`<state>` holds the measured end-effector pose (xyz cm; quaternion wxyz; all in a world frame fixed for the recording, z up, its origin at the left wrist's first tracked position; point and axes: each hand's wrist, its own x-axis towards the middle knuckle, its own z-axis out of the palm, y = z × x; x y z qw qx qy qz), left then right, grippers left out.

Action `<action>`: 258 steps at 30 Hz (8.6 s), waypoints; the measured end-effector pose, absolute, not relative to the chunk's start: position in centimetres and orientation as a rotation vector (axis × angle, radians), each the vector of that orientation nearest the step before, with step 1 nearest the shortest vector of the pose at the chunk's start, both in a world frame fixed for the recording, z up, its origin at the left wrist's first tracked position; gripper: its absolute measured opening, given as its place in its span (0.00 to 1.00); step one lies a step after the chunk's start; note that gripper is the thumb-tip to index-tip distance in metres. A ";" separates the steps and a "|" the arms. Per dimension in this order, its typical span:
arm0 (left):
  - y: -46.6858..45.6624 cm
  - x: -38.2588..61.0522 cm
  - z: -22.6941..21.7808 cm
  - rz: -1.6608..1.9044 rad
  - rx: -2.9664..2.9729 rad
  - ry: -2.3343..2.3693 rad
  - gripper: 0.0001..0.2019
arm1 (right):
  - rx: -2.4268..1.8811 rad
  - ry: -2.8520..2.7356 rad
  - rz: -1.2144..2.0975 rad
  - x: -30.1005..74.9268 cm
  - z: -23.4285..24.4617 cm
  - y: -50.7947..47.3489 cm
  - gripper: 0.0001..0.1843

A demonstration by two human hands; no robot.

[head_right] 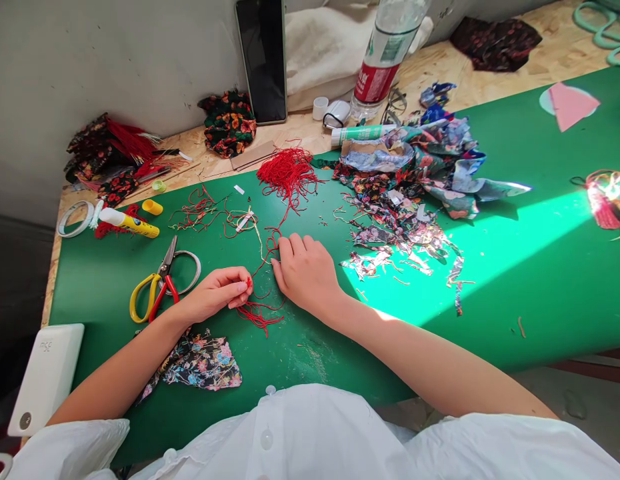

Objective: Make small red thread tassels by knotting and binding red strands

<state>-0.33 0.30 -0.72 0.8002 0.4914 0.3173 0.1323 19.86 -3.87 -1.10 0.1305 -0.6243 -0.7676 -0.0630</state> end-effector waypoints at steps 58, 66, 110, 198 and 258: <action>0.4 -0.1 -0.6 0.391 1.077 0.602 0.10 | -1.001 -2.001 0.222 18.9 -1.0 -4.5 0.07; 0.4 -0.1 -0.6 0.418 1.019 0.620 0.08 | -0.994 -1.926 0.206 18.8 -1.8 -4.7 0.07; 0.3 -0.3 -0.6 0.312 1.003 0.663 0.13 | -0.994 -1.989 0.400 18.7 -1.5 -4.8 0.02; 0.4 -0.4 -0.2 0.228 1.135 0.668 0.13 | -0.863 -2.279 -0.365 19.8 -0.8 -4.1 0.07; -0.3 -0.1 -0.1 0.574 0.933 0.480 0.11 | -1.744 -2.238 -0.165 20.6 -1.4 -3.0 0.11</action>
